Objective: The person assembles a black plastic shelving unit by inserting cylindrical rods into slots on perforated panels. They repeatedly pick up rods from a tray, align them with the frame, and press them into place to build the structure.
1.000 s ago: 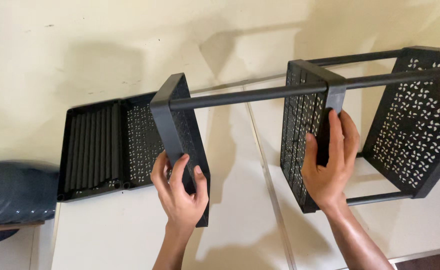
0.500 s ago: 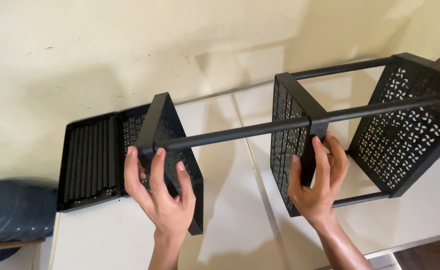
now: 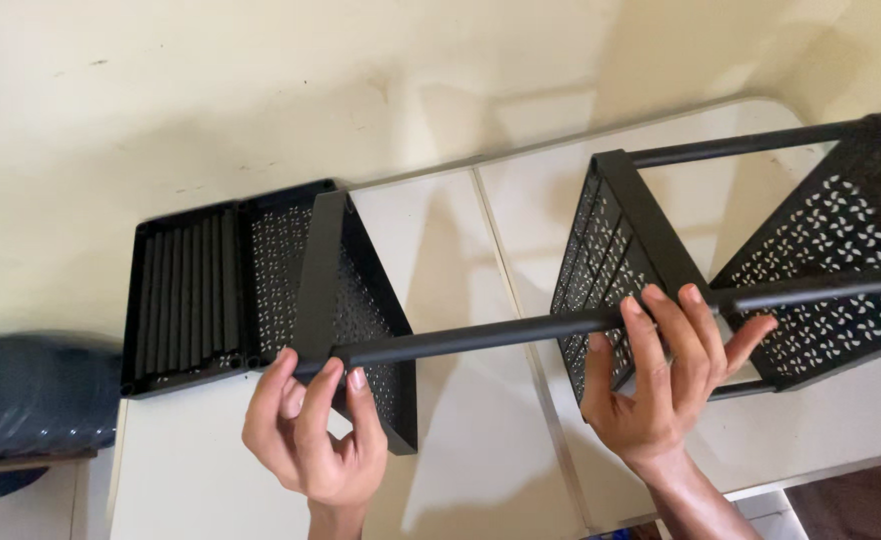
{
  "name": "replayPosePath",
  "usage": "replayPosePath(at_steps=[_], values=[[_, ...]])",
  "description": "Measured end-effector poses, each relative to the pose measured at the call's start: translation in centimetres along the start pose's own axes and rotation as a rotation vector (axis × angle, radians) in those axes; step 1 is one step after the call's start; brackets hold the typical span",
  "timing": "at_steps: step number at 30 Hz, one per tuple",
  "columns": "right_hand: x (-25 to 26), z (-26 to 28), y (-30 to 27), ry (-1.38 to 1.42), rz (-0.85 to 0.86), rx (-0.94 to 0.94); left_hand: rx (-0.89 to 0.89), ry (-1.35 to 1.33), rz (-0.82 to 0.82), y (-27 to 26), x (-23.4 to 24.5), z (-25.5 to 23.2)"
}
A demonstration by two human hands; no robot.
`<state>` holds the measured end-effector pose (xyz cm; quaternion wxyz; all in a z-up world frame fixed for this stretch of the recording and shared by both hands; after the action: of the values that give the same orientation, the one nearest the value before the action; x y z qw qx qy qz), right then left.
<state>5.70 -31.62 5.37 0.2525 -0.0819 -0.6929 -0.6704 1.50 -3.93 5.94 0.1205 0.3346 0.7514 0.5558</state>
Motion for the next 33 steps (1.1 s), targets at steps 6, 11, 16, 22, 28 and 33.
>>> replayPosePath(at_steps=[6, 11, 16, 22, 28, 33], values=[[-0.4, 1.5, 0.3, 0.012, 0.097, 0.056, 0.071, -0.093, -0.047, -1.1, 0.9, -0.4], [0.4, 4.8, 1.2, 0.034, 0.064, 0.202, 0.139, -0.202, -0.01, -1.5, 0.9, -0.4], [1.7, 9.0, 2.3, 0.073, 0.039, 0.428, 0.187, -0.28, 0.046, -2.0, 0.9, -0.6], [2.3, 13.2, 3.0, 0.015, 0.015, 0.625, 0.172, -0.34, 0.079, -2.8, 1.2, -0.6], [1.7, 14.3, 4.1, -0.031, 0.085, 0.699, 0.189, -0.404, 0.118, -3.4, 1.1, -0.2], [1.1, 14.3, 4.7, -0.098, 0.099, 0.817, 0.184, -0.426, 0.162, -3.4, 0.8, -0.3]])
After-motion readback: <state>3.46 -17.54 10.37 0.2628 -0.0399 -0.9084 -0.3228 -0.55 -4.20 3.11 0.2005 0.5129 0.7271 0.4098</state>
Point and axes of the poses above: each hand's wrist, its own y-axis towards the middle knuckle, its own x-axis out of the back of the hand, z = x × y, the point moved 9 cm from there along y, towards the middle knuckle, and after that the axes turned 13 degrees about -y, right-handed, at the moved point
